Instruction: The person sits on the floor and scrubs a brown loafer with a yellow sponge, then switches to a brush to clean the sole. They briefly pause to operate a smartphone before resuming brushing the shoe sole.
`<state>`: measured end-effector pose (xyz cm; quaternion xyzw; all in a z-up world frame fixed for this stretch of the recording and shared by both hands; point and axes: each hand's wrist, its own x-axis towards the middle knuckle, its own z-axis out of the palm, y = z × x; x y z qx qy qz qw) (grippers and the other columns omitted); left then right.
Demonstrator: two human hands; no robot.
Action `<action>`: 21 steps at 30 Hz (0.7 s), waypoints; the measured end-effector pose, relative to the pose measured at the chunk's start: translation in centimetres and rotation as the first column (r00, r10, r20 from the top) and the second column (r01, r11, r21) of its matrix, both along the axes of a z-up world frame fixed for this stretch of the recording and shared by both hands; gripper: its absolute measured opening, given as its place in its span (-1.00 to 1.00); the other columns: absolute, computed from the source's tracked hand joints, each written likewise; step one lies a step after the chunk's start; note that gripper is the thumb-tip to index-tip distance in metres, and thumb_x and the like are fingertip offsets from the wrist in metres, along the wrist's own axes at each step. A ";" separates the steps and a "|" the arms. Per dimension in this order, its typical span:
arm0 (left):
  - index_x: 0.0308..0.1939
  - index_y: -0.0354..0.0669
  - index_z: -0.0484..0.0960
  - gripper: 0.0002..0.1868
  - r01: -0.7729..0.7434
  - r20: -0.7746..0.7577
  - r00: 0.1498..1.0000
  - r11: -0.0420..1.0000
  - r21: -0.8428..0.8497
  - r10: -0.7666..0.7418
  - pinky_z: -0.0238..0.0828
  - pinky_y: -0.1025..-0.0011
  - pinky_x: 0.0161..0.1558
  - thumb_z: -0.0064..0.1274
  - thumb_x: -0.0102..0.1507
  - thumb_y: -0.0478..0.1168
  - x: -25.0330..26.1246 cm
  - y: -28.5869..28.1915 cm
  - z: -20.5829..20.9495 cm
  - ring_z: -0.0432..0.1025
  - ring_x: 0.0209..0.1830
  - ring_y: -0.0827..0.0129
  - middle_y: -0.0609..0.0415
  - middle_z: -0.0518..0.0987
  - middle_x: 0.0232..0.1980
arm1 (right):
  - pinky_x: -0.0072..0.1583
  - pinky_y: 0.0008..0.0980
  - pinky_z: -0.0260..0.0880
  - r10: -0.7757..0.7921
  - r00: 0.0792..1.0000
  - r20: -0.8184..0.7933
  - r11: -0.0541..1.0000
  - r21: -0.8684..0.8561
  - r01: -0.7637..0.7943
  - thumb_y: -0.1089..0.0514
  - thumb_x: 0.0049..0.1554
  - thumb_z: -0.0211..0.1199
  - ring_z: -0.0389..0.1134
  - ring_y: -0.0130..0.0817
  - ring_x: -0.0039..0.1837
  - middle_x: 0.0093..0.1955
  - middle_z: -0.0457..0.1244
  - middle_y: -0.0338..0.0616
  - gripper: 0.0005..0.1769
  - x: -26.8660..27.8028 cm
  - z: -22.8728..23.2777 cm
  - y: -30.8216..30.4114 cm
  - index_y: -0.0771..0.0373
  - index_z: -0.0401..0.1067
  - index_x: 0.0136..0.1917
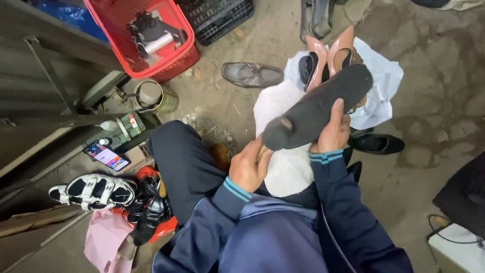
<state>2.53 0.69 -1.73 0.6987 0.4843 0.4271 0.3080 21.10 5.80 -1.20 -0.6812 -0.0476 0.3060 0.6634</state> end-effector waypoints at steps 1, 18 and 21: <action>0.18 -0.34 0.59 -0.65 0.025 -0.001 1.000 0.996 -0.086 -0.026 0.60 0.08 -0.34 0.02 0.37 -0.21 0.1 0.2 -0.3 0.60 -0.24 -0.18 -0.27 0.68 -0.17 | -0.01 -0.23 0.73 0.016 0.998 -0.062 1.000 0.012 -0.015 -0.24 0.11 0.44 0.54 -0.12 0.00 -0.02 0.42 0.16 -0.40 0.2 0.2 -0.1 0.30 0.42 0.08; -0.11 -0.21 0.67 -0.87 -0.009 0.163 0.986 0.985 -0.175 0.038 0.49 0.22 -0.41 0.13 0.36 -0.23 -1.0 2.6 -2.5 0.54 -0.41 0.04 -0.06 0.53 -0.48 | 0.26 0.09 0.52 0.347 0.824 -0.448 0.935 0.093 -0.343 -0.22 0.19 0.30 0.43 -0.02 0.28 0.37 0.32 0.00 -0.44 4.7 -0.7 -3.5 0.09 0.41 0.33; -0.38 -0.10 0.53 -0.78 -0.057 0.174 0.981 0.989 -0.140 0.081 0.35 0.37 -0.49 0.16 0.35 -0.21 -0.4 2.7 -2.5 0.41 -0.59 0.22 0.07 0.32 -0.63 | 0.29 0.10 0.49 0.324 0.818 -0.476 0.943 0.089 -0.322 -0.24 0.17 0.33 0.41 -0.02 0.31 0.39 0.31 -0.03 -0.42 4.9 -1.9 -4.0 0.07 0.41 0.34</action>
